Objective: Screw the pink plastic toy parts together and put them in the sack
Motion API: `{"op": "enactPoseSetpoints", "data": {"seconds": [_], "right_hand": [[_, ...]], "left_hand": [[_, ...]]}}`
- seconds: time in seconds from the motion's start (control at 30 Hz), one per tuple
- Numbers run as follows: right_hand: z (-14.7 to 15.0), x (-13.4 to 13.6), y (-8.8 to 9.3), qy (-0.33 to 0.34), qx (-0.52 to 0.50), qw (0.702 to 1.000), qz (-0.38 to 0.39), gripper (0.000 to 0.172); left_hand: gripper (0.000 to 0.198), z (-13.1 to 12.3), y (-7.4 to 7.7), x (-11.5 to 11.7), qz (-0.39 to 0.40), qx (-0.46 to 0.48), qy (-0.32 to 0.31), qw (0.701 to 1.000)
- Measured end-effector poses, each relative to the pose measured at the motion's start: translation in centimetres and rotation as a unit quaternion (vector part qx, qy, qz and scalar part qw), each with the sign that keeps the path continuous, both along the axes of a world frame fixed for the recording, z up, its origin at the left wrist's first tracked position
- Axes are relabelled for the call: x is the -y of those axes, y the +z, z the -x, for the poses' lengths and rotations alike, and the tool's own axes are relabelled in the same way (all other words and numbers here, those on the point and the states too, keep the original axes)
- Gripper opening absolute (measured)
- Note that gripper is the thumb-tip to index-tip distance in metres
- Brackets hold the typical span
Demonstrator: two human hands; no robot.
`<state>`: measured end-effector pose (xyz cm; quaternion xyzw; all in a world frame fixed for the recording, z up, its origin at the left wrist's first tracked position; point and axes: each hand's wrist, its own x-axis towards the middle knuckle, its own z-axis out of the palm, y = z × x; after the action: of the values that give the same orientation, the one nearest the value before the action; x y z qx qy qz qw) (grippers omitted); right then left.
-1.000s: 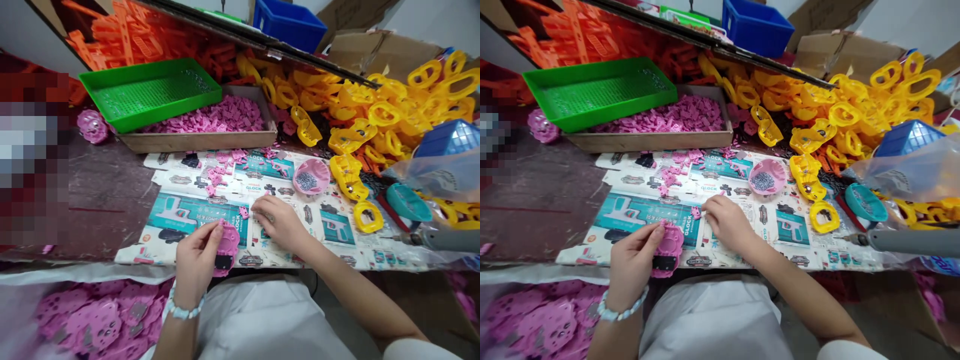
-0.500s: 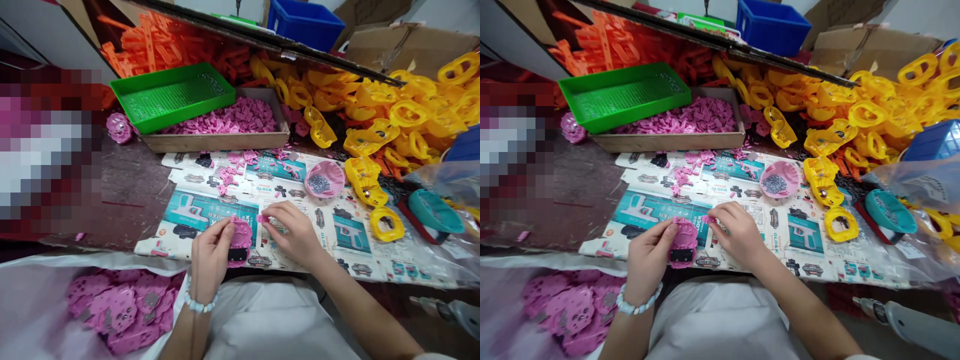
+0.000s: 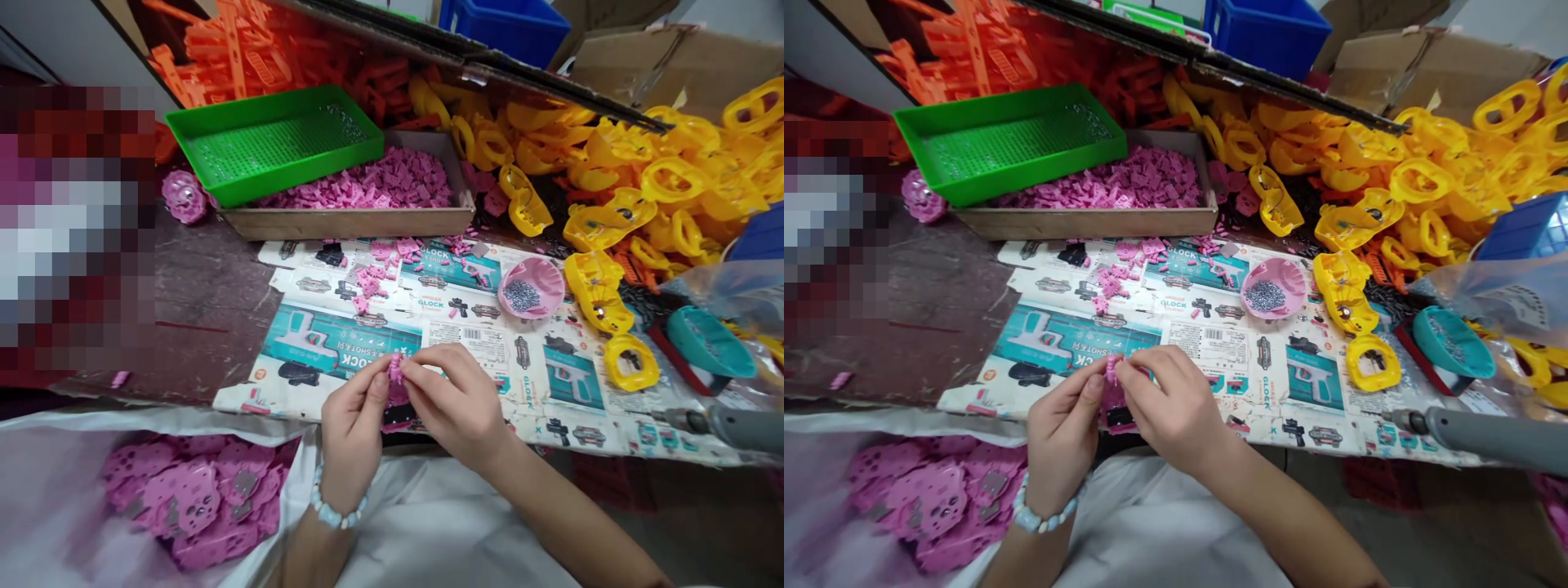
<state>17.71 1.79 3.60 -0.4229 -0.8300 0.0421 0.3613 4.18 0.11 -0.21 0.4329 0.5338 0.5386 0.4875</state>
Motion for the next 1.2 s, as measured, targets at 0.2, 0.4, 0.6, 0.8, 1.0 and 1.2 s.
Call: {"op": "enactPoseSetpoints", "data": {"seconds": [0.2,0.4,0.6,0.8,1.0,1.2], "right_hand": [[0.6,0.9,0.9,-0.019,-0.068,0.996,0.046,0.02],[0.1,1.2,2.6,-0.026,-0.168,0.962,0.213,0.011],[0.2,1.6,3.1,-0.027,-0.136,0.965,0.223,0.009],[-0.5,1.5,2.3,0.012,-0.094,0.977,0.19,0.008],[-1.4,1.8,3.0,0.07,-0.069,0.965,0.243,0.003],[-1.1,3.1,2.2,0.08,-0.116,0.977,0.157,0.006]], "left_hand": [[0.012,-0.4,0.7,0.1,-0.049,0.053,0.019,0.997],[0.017,-0.2,-0.1,0.1,-0.195,-0.008,0.022,0.98],[0.014,0.2,0.9,0.5,-0.224,-0.022,-0.009,0.974],[0.018,1.8,2.1,0.8,-0.213,-0.075,-0.091,0.97],[0.013,3.1,2.7,1.0,-0.271,-0.067,-0.146,0.949],[0.013,2.6,3.0,1.5,-0.272,-0.08,-0.142,0.949]]}}
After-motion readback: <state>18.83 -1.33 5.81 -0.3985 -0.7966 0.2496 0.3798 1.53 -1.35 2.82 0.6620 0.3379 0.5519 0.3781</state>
